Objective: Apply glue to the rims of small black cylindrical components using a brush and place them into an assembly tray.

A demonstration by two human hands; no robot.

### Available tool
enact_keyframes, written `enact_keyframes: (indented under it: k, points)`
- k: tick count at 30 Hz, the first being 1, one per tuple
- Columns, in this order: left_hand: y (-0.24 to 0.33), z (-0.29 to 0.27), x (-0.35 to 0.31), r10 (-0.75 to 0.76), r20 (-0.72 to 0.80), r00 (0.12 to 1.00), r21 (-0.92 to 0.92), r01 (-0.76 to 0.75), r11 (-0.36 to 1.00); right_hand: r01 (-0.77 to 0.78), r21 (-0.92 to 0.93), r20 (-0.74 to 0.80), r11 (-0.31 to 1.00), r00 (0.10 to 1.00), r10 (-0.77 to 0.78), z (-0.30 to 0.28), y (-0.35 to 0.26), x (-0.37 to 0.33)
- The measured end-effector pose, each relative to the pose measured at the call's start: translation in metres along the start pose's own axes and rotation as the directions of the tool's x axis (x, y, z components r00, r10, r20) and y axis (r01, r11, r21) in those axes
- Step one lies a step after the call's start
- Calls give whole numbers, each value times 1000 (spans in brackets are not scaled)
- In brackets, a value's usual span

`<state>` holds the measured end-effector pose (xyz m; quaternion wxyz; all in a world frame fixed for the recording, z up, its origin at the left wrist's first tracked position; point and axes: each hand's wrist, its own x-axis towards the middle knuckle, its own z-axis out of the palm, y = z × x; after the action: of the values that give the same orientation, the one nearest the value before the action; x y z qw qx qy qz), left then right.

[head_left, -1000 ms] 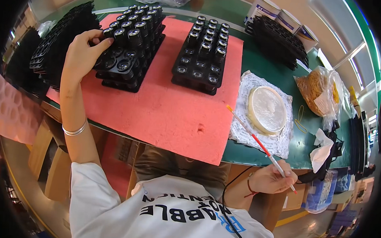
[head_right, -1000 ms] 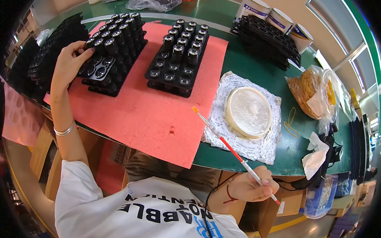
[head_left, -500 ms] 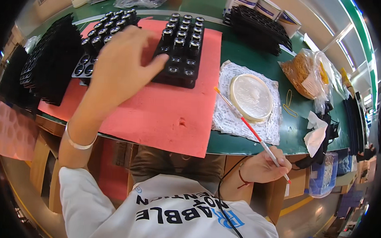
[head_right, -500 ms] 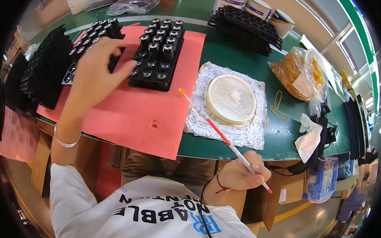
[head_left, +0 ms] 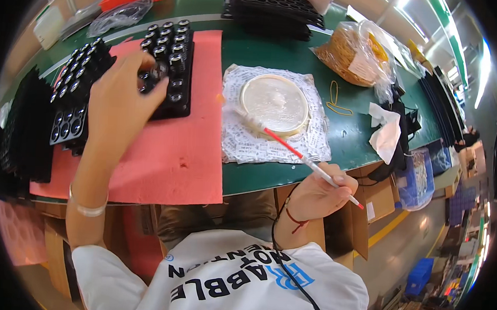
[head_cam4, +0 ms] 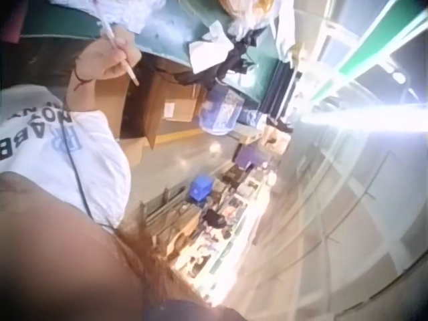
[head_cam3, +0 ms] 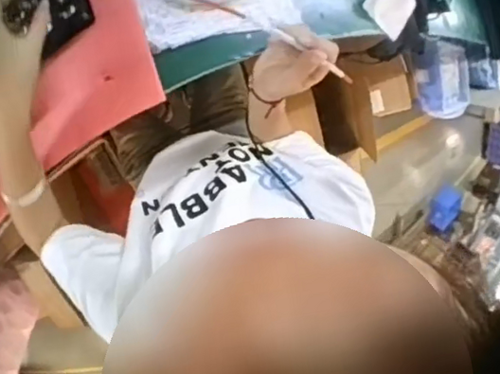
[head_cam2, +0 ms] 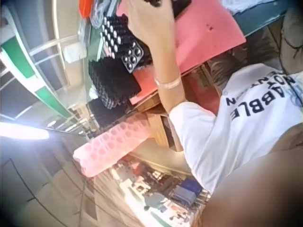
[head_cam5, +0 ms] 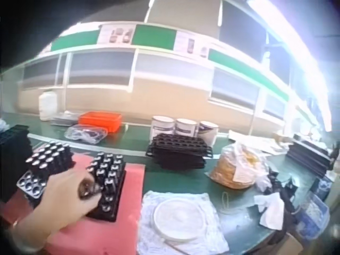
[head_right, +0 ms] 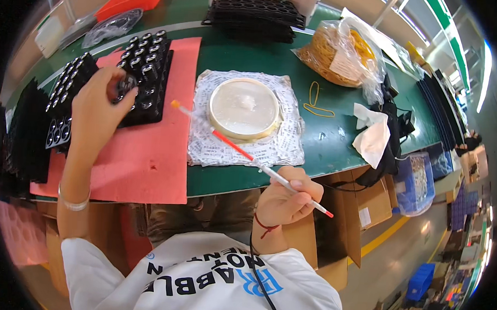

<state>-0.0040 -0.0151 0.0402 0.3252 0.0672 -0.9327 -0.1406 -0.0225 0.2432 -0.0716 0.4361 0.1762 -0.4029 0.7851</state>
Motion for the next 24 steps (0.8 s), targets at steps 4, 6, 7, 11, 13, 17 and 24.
enact_keyframes:
  k: [4,6,7,11,13,17,24]
  points:
    - [31,-5,-46,1,180,984,-364,66,929,193,-277,22,941,981,-195,-3,0,17]
    - [31,-2,-67,-9,218,976,-397,97,913,229,-331,47,915,973,-226,-6,-4,24]
    - [28,2,-75,6,192,981,-405,74,911,259,-376,77,890,966,-249,-5,-5,27]
    - [19,11,-87,-77,246,966,-468,188,863,289,-390,214,874,952,-219,-3,-6,35]
    - [16,10,-89,-58,255,965,-489,180,853,297,-402,246,866,946,-210,0,-5,36]
    - [18,11,-89,-21,190,982,-470,109,876,301,-471,280,829,942,-183,5,-8,34]
    - [12,10,-93,-49,161,986,-445,117,888,-17,-164,-107,986,994,-1,3,-11,34]
